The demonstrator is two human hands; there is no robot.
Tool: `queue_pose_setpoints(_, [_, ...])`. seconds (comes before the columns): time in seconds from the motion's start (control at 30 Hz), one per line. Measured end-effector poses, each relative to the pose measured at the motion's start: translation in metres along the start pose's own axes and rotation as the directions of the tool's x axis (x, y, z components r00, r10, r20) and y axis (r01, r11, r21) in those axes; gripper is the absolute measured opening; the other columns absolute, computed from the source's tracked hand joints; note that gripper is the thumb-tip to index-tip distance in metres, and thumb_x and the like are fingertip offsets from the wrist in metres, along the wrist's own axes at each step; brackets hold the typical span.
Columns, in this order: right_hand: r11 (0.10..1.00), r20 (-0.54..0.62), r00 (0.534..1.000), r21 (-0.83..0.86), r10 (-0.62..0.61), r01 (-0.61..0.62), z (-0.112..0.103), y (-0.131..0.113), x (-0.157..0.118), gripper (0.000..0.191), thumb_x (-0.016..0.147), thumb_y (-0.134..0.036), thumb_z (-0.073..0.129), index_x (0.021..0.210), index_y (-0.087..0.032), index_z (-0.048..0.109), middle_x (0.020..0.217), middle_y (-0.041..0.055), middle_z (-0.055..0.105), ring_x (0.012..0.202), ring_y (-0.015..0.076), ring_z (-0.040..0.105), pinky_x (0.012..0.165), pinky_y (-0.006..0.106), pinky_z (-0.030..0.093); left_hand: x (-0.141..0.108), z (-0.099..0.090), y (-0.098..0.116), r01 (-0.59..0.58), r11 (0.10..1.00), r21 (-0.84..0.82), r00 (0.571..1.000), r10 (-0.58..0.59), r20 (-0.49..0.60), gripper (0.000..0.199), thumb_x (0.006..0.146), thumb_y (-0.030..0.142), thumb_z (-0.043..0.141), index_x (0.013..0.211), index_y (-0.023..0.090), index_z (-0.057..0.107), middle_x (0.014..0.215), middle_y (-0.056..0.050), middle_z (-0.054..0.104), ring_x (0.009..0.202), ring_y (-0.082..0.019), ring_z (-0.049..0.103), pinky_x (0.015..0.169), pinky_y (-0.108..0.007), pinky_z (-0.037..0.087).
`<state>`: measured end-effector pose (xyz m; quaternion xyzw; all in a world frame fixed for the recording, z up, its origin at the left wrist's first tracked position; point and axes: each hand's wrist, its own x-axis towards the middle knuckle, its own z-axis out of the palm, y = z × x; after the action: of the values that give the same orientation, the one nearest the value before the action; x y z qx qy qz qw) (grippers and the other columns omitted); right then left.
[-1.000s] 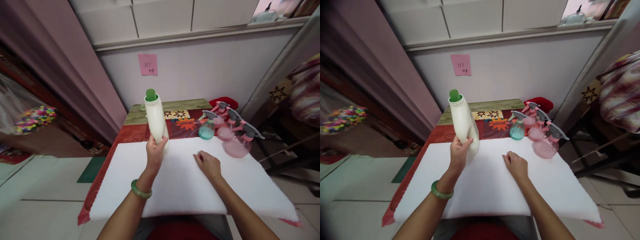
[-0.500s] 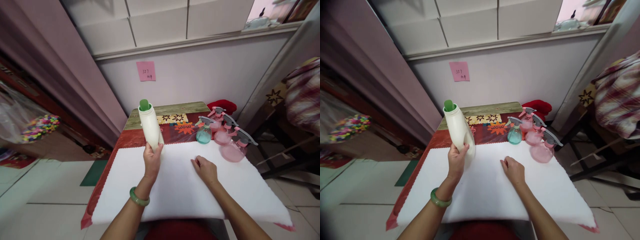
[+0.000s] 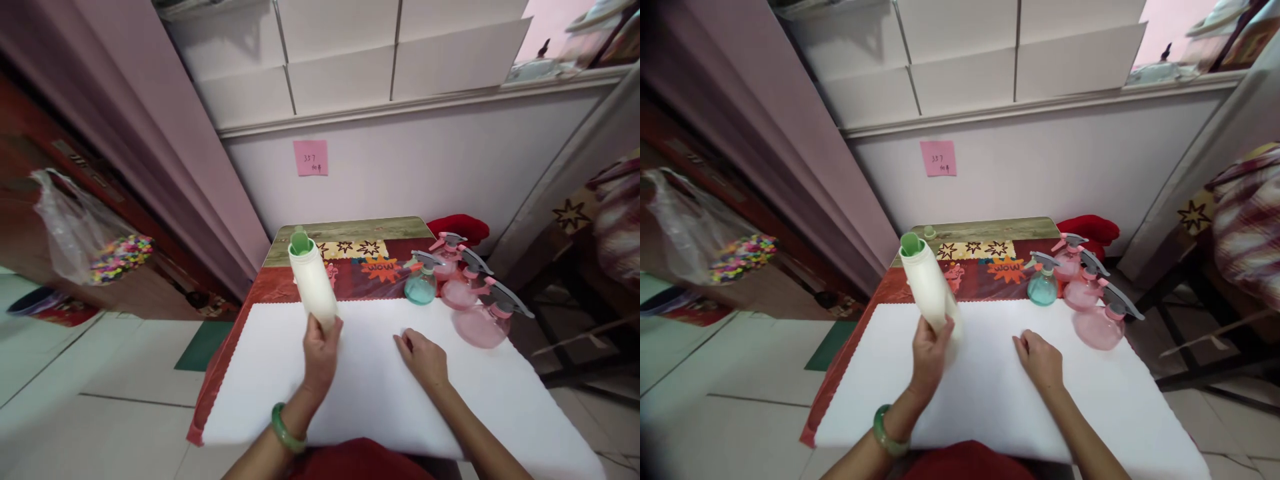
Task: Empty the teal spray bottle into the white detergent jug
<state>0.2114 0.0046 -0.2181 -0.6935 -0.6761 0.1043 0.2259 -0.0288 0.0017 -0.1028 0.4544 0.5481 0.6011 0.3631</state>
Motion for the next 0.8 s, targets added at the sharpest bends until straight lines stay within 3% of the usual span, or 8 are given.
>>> queue_pose_setpoints(0.2, [1.000, -0.004, 1.000, -0.016, -0.003, 0.003, 0.000, -0.001, -0.001, 0.042, 0.098, -0.054, 0.041, 0.073, -0.023, 0.054, 0.067, -0.0002, 0.063, 0.058, 0.0156, 0.055, 0.055, 0.027, 0.025, -0.029, 0.024, -0.024, -0.025, 0.998, 0.060, 0.992, 0.017, 0.128, 0.024, 0.094, 0.042, 0.060, 0.104, 0.022, 0.065, 0.100, -0.009, 0.074, 0.099, -0.025, 0.071, 0.095, -0.041, 0.052])
queue_pose_setpoints(0.4, [1.000, -0.001, 1.000, -0.025, 0.009, -0.009, -0.001, 0.000, -0.001, 0.041, 0.097, -0.054, 0.043, 0.073, -0.023, 0.055, 0.069, -0.0004, 0.064, 0.058, 0.0153, 0.054, 0.055, 0.027, 0.027, -0.025, 0.006, -0.025, -0.070, 0.989, 0.126, 0.972, 0.040, 0.231, 0.035, 0.087, 0.034, 0.065, 0.119, 0.018, 0.065, 0.118, -0.015, 0.074, 0.114, -0.030, 0.068, 0.105, -0.048, 0.049])
queue_pose_setpoints(0.57, [0.998, 0.047, 0.998, 0.026, 0.048, -0.049, -0.008, -0.004, 0.001, 0.039, 0.095, -0.055, 0.046, 0.073, -0.023, 0.055, 0.065, -0.0016, 0.061, 0.058, 0.0156, 0.053, 0.057, 0.027, 0.029, -0.007, 0.000, -0.020, -0.116, 0.978, 0.174, 0.955, 0.062, 0.289, 0.034, 0.086, 0.028, 0.064, 0.118, 0.019, 0.067, 0.118, -0.013, 0.075, 0.110, -0.029, 0.070, 0.102, -0.047, 0.050])
queue_pose_setpoints(0.7, [0.993, 0.055, 0.995, 0.082, 0.078, -0.082, -0.012, -0.010, 0.002, 0.035, 0.094, -0.052, 0.049, 0.076, -0.023, 0.058, 0.065, -0.0018, 0.062, 0.060, 0.0163, 0.056, 0.059, 0.028, 0.033, 0.020, 0.021, -0.026, -0.138, 0.969, 0.207, 0.967, 0.086, 0.242, 0.030, 0.087, 0.036, 0.066, 0.110, 0.018, 0.067, 0.106, -0.012, 0.076, 0.107, -0.029, 0.070, 0.098, -0.044, 0.051])
queue_pose_setpoints(0.8, [0.954, -0.048, 0.987, 0.267, 0.156, -0.138, -0.014, -0.008, 0.008, 0.031, 0.093, -0.052, 0.052, 0.097, -0.023, 0.062, 0.076, -0.0002, 0.068, 0.063, 0.0168, 0.060, 0.064, 0.028, 0.043, 0.033, 0.042, -0.039, -0.160, 0.954, 0.252, 0.969, 0.103, 0.224, 0.022, 0.084, 0.038, 0.069, 0.094, 0.019, 0.067, 0.095, -0.012, 0.075, 0.104, -0.031, 0.070, 0.098, -0.047, 0.049])
